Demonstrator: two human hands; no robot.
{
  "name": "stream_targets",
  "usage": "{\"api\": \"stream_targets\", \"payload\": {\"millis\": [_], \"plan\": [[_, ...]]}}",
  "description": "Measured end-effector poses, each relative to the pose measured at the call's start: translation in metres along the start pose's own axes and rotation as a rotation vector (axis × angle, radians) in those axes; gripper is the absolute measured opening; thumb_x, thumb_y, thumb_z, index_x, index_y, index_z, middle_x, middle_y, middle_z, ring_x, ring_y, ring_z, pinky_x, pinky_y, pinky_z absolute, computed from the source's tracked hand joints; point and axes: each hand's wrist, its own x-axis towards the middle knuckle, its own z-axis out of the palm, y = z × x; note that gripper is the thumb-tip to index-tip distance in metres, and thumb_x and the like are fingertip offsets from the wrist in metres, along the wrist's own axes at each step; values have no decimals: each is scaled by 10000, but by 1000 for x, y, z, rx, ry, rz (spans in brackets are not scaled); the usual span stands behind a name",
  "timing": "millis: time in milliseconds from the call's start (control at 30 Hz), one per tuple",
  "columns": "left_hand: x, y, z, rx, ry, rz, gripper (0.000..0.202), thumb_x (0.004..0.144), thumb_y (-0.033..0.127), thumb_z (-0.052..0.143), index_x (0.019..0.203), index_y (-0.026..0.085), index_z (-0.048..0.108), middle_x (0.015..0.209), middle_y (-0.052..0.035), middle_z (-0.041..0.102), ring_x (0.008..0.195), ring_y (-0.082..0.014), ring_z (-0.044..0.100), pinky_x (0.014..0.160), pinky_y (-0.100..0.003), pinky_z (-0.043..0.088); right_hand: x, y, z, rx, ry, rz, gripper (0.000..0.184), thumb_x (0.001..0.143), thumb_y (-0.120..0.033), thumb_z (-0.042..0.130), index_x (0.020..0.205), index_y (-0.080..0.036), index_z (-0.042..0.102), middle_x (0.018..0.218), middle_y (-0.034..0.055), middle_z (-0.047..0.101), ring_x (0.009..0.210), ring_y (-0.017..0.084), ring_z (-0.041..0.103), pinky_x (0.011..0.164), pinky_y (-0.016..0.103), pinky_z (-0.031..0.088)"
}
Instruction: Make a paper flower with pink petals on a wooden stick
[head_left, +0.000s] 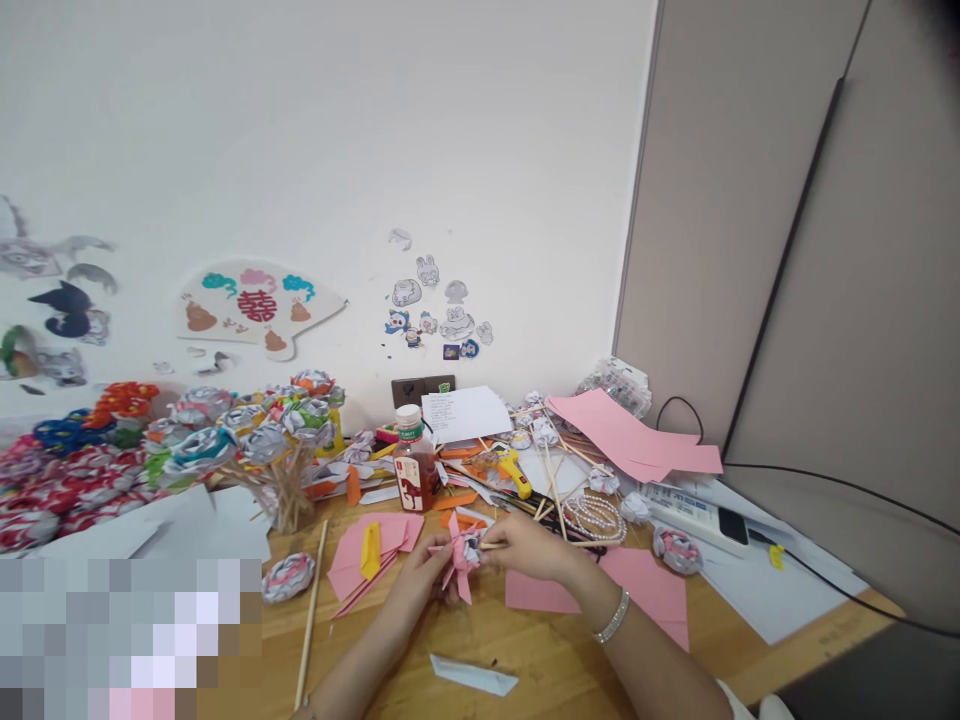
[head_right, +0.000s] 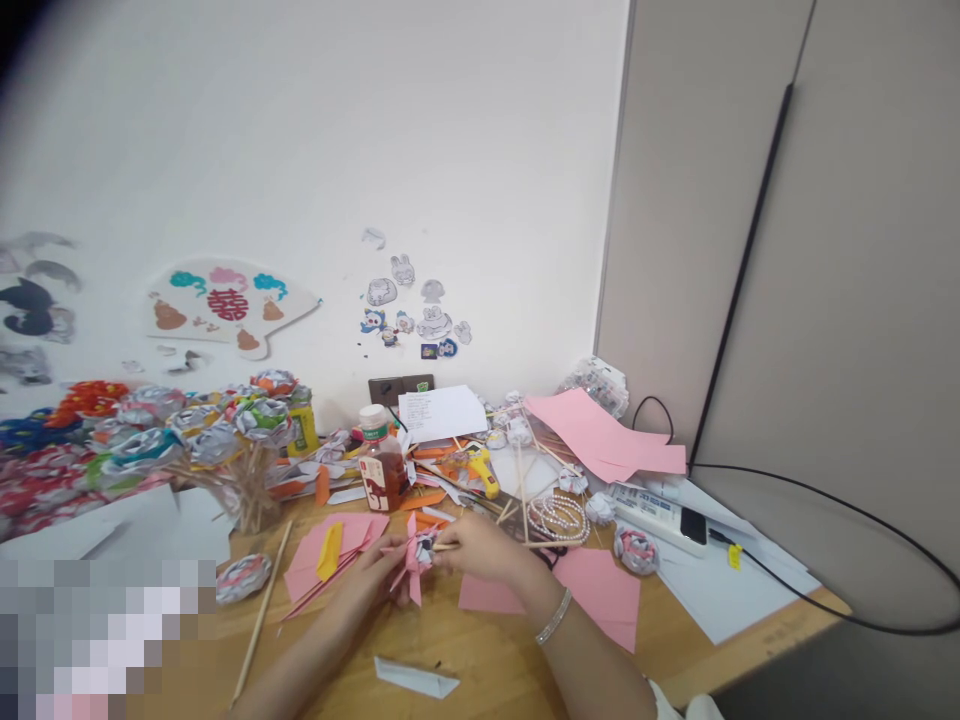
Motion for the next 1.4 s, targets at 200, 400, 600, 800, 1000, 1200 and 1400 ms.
{"api": "stream_targets", "payload": {"millis": [200, 400, 600, 800, 1000, 1200, 1400], "plan": [[1, -2, 0, -14, -8, 21, 315, 696, 501, 595, 751, 195, 543, 473, 29, 606, 375, -129, 496, 419, -235, 325, 2, 1, 5, 1, 47, 27, 283, 740, -249, 578, 504, -152, 456, 492, -79, 344, 500, 72, 291, 479, 198, 201], [4, -6, -1, 21, 13, 8, 361, 670, 543, 598, 768, 199, 547, 440, 30, 588, 365, -148, 495, 416, -248, 317, 4, 1, 12, -50, 132, 45, 327, 691, -214, 624, 450, -150, 413, 485, -82, 235, 515, 75, 232, 482, 208, 165], [0, -1, 0, -29, -17, 6, 356, 668, 534, 612, 760, 195, 551, 477, 30, 589, 392, -134, 500, 421, -239, 324, 5, 3, 11, 9, 157, 66, 234, 682, -232, 664, 502, -137, 550, 494, -71, 394, 536, 81, 344, 498, 193, 228], [-1, 6, 1, -192, -17, 17, 300, 627, 445, 684, 733, 195, 555, 582, 21, 606, 444, -124, 518, 456, -247, 386, 4, 6, 4, 165, 197, -7, 213, 640, -282, 733, 811, -163, 687, 731, -16, 627, 667, 130, 522, 604, 209, 372], [-1, 9, 1, -279, -37, 29, 279, 626, 413, 699, 747, 200, 567, 625, 1, 589, 510, -139, 531, 496, -264, 415, 1, -6, 8, -15, 318, -33, 305, 612, -267, 759, 879, -203, 627, 858, -14, 626, 760, 147, 553, 644, 218, 381], [-4, 9, 2, -350, -74, 64, 197, 667, 326, 690, 792, 209, 592, 700, -5, 611, 558, -130, 544, 523, -244, 426, 1, -12, 11, -103, 388, -38, 278, 636, -309, 758, 825, -200, 587, 807, -28, 605, 729, 140, 536, 617, 210, 355], [-7, 13, 2, -352, -156, 129, 180, 737, 304, 639, 882, 206, 597, 777, -26, 647, 618, -143, 579, 567, -245, 421, 0, -11, 5, 51, 389, -96, 248, 656, -320, 744, 813, -192, 601, 816, -22, 616, 758, 147, 556, 657, 223, 384]]}}
